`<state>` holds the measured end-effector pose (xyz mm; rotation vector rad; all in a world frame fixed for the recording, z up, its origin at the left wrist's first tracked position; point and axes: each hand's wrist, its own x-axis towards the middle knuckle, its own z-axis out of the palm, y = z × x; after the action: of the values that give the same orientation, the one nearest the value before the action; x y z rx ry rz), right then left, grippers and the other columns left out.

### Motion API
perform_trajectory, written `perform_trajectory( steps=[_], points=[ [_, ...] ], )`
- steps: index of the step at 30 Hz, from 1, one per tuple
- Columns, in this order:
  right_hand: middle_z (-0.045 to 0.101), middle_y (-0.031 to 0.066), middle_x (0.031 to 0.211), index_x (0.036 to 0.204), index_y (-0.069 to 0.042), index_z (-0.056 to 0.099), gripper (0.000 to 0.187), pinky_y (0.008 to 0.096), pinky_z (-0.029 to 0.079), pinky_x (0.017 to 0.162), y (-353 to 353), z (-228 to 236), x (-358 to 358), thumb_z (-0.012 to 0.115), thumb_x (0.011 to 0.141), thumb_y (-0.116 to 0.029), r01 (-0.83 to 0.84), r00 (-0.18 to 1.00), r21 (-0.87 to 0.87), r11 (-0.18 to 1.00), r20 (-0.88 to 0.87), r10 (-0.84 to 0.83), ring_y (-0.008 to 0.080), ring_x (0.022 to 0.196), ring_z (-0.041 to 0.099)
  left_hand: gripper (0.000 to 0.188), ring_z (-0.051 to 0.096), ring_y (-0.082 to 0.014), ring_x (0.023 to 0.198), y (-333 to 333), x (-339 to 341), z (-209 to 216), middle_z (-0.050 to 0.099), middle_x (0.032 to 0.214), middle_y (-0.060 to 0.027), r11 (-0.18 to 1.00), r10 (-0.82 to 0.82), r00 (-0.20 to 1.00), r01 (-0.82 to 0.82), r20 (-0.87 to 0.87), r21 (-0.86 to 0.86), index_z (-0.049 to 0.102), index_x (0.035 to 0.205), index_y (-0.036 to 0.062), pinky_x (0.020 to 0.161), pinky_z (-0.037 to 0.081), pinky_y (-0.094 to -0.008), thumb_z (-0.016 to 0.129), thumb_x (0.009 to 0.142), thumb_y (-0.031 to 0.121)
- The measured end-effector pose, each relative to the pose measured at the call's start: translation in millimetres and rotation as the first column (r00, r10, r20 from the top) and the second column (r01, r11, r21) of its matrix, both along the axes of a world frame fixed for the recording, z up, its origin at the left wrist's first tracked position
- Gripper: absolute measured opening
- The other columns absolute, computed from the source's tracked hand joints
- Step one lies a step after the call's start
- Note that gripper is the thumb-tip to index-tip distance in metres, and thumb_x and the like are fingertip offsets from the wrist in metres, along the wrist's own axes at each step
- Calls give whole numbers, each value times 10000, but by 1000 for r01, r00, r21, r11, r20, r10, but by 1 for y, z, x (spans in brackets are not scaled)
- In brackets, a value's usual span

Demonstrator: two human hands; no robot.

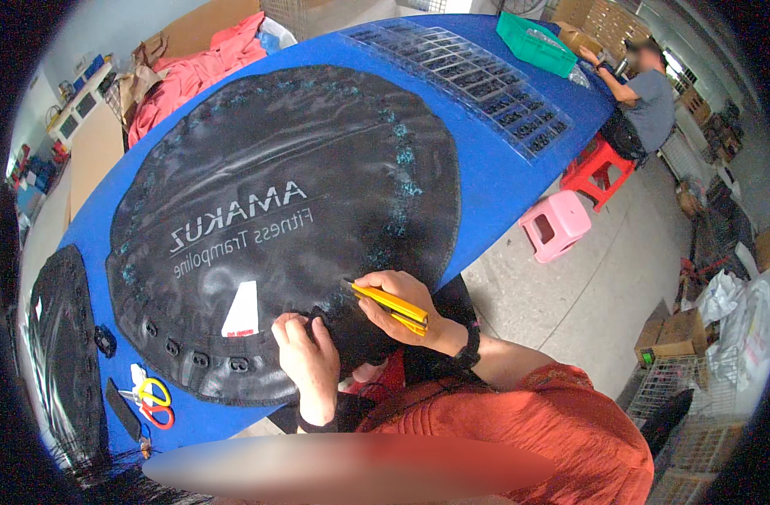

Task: Using a utility knife to cut out specific sections of a trampoline mat on a workbench.

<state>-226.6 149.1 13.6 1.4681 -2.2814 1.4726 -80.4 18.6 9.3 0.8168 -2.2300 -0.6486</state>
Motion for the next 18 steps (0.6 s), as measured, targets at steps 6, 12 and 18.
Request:
perform_trajectory(
  steps=[6,12,18],
  points=[
    [723,91,1053,1145,-81,628,258,407,533,811,0,-2,-1,717,939,-209,-2,1000,-19,1000,-16,2,308,923,696,209,666,-422,972,-1,1,1,588,1156,-229,999,-19,1000,19,9,-26,581,1059,-27,781,574,-453,692,914,73],
    [723,91,1054,1149,-85,627,268,403,534,811,-1,0,-1,725,928,-201,-2,999,-13,1000,-35,2,306,925,697,205,663,-422,974,-1,1,0,588,1154,-229,1000,-15,1000,15,8,-26,584,1058,-31,790,570,-452,690,915,72],
    [723,91,1052,1147,-87,627,266,403,533,803,-2,-4,-2,725,925,-195,-7,999,-32,999,-38,5,306,926,697,202,661,-418,972,-1,1,0,587,1150,-228,999,-17,1000,17,15,-30,586,1059,-32,791,569,-450,687,917,70]
  ],
)
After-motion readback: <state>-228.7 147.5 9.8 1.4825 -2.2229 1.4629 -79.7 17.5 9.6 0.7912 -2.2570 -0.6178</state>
